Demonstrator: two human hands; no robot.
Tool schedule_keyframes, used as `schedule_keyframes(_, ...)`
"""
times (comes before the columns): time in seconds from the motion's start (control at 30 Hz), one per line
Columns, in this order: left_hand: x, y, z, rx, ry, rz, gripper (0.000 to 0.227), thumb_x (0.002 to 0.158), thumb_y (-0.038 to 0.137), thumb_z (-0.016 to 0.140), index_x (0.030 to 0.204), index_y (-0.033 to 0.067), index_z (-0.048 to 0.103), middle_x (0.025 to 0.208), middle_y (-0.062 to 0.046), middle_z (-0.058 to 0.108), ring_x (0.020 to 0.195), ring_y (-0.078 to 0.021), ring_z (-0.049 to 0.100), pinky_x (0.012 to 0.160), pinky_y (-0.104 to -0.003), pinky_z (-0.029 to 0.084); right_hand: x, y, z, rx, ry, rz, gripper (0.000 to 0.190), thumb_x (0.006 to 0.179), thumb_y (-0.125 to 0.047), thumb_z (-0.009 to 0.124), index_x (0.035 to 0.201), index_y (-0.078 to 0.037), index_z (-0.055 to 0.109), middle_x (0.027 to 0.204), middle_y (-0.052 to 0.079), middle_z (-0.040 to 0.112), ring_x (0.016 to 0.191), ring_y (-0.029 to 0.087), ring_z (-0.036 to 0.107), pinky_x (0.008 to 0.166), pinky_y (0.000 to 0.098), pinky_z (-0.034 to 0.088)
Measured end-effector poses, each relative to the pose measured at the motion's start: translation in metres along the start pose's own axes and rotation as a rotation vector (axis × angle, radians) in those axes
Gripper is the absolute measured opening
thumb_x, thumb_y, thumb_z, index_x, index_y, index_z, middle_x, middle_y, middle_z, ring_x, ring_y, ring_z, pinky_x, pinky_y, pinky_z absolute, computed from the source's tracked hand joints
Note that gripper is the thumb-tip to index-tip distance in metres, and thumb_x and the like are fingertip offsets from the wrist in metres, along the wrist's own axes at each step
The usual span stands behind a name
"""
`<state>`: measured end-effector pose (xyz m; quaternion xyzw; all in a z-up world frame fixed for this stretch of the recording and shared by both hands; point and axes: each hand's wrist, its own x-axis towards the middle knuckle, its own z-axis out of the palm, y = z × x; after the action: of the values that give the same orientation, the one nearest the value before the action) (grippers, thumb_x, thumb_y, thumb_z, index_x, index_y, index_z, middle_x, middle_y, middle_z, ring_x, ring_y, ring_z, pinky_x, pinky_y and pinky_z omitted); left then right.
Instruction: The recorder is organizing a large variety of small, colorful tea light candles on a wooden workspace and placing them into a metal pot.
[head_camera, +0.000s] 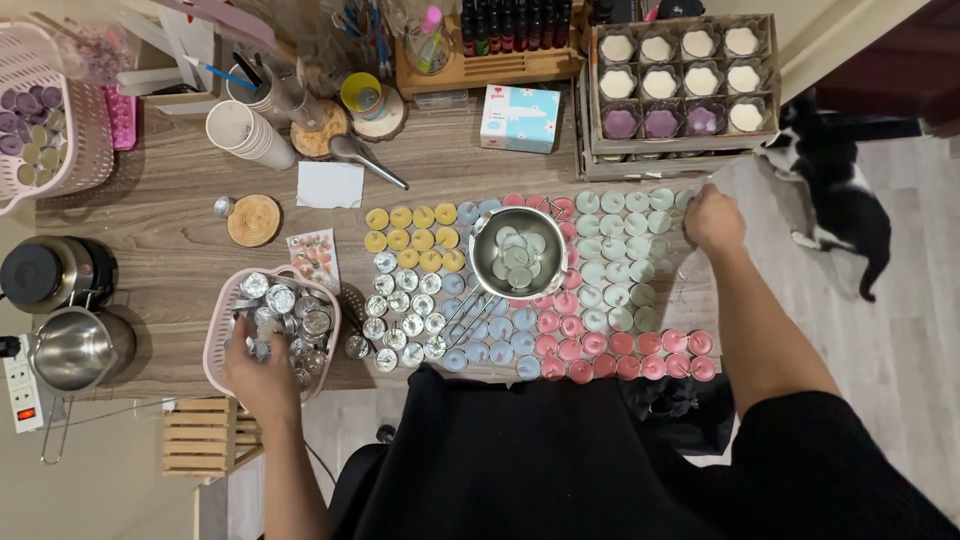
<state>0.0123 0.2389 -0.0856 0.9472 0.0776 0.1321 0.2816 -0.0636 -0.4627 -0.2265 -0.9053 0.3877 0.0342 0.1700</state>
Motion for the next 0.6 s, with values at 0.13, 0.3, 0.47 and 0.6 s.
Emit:
schedule_keyframes(0.13, -0.004, 0.02, 0.001, -0.027, 0.07, 0.042, 0.048, 0.097, 0.01, 0.071, 0.14, -0.0083, 0.062, 0.134, -0.025, 0.067, 0.123, -0.0379, 0.063, 0.106, -0.046, 0.047, 0.016, 0.012, 0.011, -0.053, -0.055, -0.002, 0.038, 0.1, -0.029, 0.052, 0.118, -0.002, 0.07, 0.114, 0.032, 0.07, 0.108, 0.048, 0.065, 0.095, 0.0542, 0.051)
schedule_keyframes(0.3, -0.006, 0.048, 0.006, -0.109, 0.01, -0.043, 0.043, 0.098, 0.011, 0.068, 0.138, -0.0037, 0.063, 0.128, -0.021, 0.07, 0.115, -0.0311, 0.066, 0.097, -0.041, 0.05, 0.028, 0.027, 0.031, 0.107, 0.005, 0.013, 0.039, 0.097, -0.03, 0.058, 0.106, 0.004, 0.074, 0.104, 0.034, 0.07, 0.103, 0.049, 0.067, 0.094, 0.0511, 0.052)
schedule_keyframes(0.47, -0.001, 0.084, 0.005, -0.208, -0.065, -0.131, 0.045, 0.096, 0.013, 0.066, 0.138, -0.0009, 0.06, 0.129, -0.016, 0.07, 0.11, -0.0243, 0.068, 0.086, -0.036, 0.05, 0.009, 0.016, 0.03, 0.273, 0.085, 0.095, 0.038, 0.095, -0.03, 0.061, 0.102, 0.005, 0.074, 0.099, 0.032, 0.071, 0.099, 0.048, 0.067, 0.091, 0.0496, 0.052)
schedule_keyframes(0.6, 0.0, 0.096, 0.009, -0.249, -0.14, -0.061, 0.046, 0.097, 0.009, 0.066, 0.14, -0.0019, 0.059, 0.133, -0.018, 0.068, 0.116, -0.0249, 0.066, 0.091, -0.035, 0.052, -0.003, 0.02, 0.025, 0.402, 0.119, 0.025, 0.037, 0.098, -0.03, 0.059, 0.104, 0.004, 0.074, 0.097, 0.029, 0.071, 0.094, 0.043, 0.069, 0.09, 0.0471, 0.052)
